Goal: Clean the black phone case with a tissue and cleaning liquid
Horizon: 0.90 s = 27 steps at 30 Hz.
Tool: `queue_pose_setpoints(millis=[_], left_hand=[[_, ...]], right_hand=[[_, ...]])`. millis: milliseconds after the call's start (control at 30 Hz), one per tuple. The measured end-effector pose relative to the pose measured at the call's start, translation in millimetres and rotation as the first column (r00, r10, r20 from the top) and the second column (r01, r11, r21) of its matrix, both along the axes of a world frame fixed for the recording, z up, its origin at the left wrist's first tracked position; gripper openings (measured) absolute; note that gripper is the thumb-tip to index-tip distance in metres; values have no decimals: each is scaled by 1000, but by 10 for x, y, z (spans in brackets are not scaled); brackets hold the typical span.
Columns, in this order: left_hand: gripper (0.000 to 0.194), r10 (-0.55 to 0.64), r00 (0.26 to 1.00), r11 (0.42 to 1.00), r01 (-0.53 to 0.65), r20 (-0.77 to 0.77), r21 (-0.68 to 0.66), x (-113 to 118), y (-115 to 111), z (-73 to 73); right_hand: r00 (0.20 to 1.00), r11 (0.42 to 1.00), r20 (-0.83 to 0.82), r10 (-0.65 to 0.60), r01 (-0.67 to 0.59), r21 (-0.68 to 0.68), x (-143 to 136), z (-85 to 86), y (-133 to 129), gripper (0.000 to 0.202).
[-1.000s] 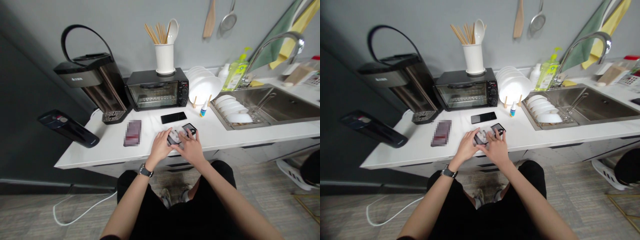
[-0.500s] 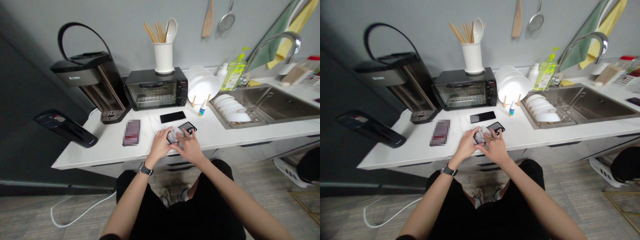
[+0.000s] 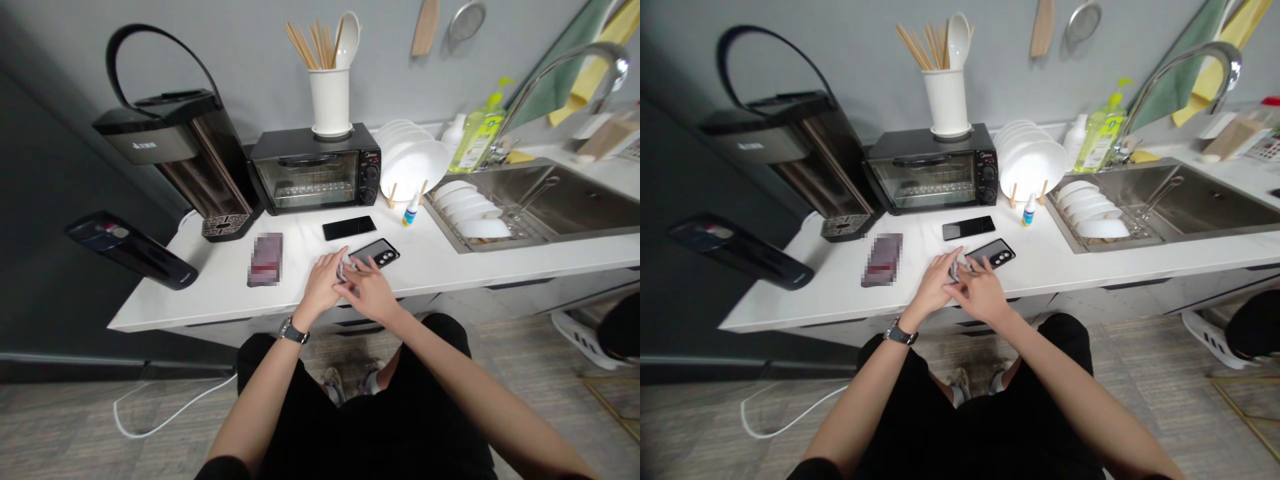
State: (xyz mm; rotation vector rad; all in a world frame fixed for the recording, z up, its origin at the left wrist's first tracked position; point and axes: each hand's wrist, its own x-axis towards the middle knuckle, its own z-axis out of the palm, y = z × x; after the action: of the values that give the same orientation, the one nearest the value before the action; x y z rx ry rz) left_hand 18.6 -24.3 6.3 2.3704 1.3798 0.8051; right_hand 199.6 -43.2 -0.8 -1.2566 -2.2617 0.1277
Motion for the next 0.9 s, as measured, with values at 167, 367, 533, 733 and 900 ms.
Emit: queue_pose_setpoints(millis=[167,367,533,733,900], left_hand=[[84,14,1000,999,-13,28,-39,-21,-26,-1],[91,7,999,999,-5,45,-44,25,6,11],[87,-18,997,999,21,78,-43,15,22,-4],[87,-18,997,996,24,72,-80,-33,3,-14],[92,14,999,996,-10,36,-92,17,-4,32]], right_hand=[[999,999,-14,33,-33,-9,122,14,-179,40],[974,974,90,-206,195,114,785,1,191,44],[979,976,66,-193,184,117,340,11,198,59],[999,999,20,51,-51,12,-13,31,-79,51],[979,979,75,-192,185,88,680,-9,247,43]])
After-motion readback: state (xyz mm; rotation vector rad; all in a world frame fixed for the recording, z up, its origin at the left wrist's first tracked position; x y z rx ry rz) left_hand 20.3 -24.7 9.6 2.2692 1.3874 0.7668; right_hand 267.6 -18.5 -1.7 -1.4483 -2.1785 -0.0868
